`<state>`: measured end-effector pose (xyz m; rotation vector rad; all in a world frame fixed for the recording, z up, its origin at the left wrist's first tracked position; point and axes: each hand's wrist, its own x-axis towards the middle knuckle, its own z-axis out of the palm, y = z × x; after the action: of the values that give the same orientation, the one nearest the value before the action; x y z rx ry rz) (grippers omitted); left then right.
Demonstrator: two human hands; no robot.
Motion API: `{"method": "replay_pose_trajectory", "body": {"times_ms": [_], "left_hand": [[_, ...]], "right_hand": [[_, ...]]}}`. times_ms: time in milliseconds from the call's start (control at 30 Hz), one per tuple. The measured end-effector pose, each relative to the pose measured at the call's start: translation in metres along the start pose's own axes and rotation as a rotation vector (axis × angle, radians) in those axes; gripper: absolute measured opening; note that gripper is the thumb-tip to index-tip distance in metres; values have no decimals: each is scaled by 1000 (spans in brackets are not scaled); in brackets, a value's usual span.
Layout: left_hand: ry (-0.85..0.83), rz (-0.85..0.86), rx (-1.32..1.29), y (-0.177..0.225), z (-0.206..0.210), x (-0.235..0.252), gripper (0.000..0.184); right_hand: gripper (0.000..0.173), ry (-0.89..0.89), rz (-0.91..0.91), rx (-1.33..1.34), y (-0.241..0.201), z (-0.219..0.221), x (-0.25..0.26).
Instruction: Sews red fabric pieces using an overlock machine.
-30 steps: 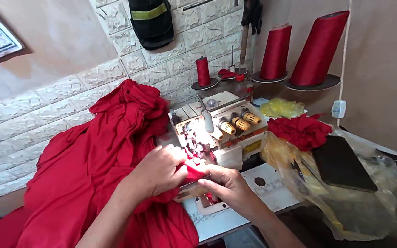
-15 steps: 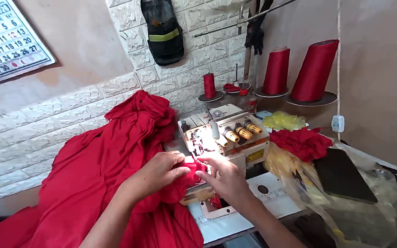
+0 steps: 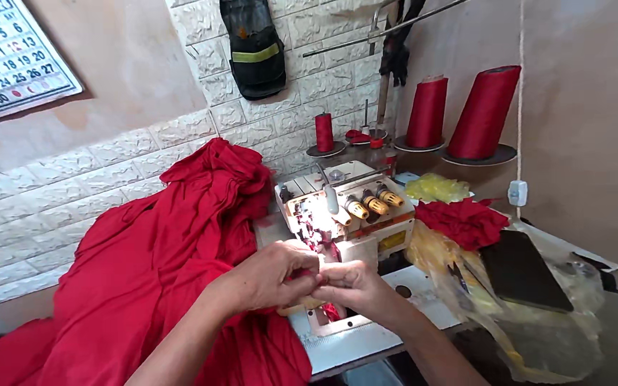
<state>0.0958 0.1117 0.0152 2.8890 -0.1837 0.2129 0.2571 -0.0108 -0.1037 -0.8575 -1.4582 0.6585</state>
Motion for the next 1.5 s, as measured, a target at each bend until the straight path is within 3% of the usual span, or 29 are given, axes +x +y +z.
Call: {"method": "replay_pose_trajectory", "body": {"times_ms": [133,300,400,467,567,667,800,933,1000,1133,1400,1500], "left_hand": [[-80,-105,88,-24,-2,1,33],[-24,32,-9,-10,12,3,28],[1,-40,269,-8,11,2,41],[-8,-145,356,-12,6,1,37],[-33,-34,186,-7,4,1,26],[-33,20,156,0,8,2,29],[19,-165,347,-10,2,-5,33],[27,-23,174,1,5,-12,24],[64,30,234,7,15,-13,24],[101,-30,260,0,33,-19,43],[470,-89,352,-13,85,-29,21],[588,-189,399,-6,92,-26,25]], "right_hand": [[11,74,41,71,15,6,-15],[8,73,6,50,16,7,-15],[11,75,8,34,17,6,-13],[12,76,24,58,17,6,-12],[7,62,7,67,17,6,-11],[8,61,-6,79,18,6,-11],[11,127,40,113,17,8,-8],[12,108,7,62,15,8,-10],[12,111,-31,19,15,11,-15],[12,177,-70,-47,18,19,-23],[13,457,-194,-193,35,28,-24],[13,510,-224,-287,38,31,-21]]}}
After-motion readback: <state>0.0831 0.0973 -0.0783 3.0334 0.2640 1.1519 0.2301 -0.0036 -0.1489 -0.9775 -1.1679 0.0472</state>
